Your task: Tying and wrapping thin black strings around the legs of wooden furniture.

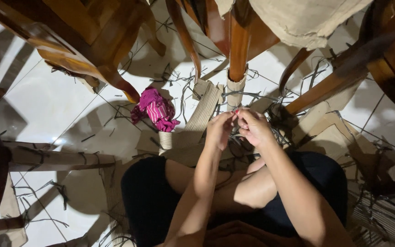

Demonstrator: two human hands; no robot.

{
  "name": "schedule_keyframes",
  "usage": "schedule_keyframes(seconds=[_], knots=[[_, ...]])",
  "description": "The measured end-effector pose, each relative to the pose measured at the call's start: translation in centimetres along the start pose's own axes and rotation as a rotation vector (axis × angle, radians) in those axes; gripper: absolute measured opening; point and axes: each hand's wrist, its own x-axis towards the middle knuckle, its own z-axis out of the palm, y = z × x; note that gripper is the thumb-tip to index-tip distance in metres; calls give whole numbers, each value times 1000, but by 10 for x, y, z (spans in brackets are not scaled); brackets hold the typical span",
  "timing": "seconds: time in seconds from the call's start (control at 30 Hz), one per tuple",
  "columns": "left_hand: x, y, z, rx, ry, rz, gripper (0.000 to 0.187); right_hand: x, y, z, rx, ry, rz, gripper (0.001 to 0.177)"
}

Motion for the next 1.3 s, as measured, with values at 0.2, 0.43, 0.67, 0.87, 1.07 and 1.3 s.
schedule_keyframes(seconds=[0.2,0.43,0.67,0.87,1.07,1.3], knots=[[-28,32,27,44,27,8,16,-9,-7,3,5,-51,-71,7],[-53,52,31,349,16,380,21,-13,-10,-1,-178,-16,-221,15],[-57,57,35,365,19,273,20,-11,-15,-6,-565,79,-441,17],[-50,55,35,367,-17,326,18,-16,-22,-8,-589,-31,-580,19],[-35,47,27,346,-13,362,8,-16,-26,-12,-671,29,-724,16],[-31,41,33,149,17,300,10,6,-25,-22,-669,182,-740,17]])
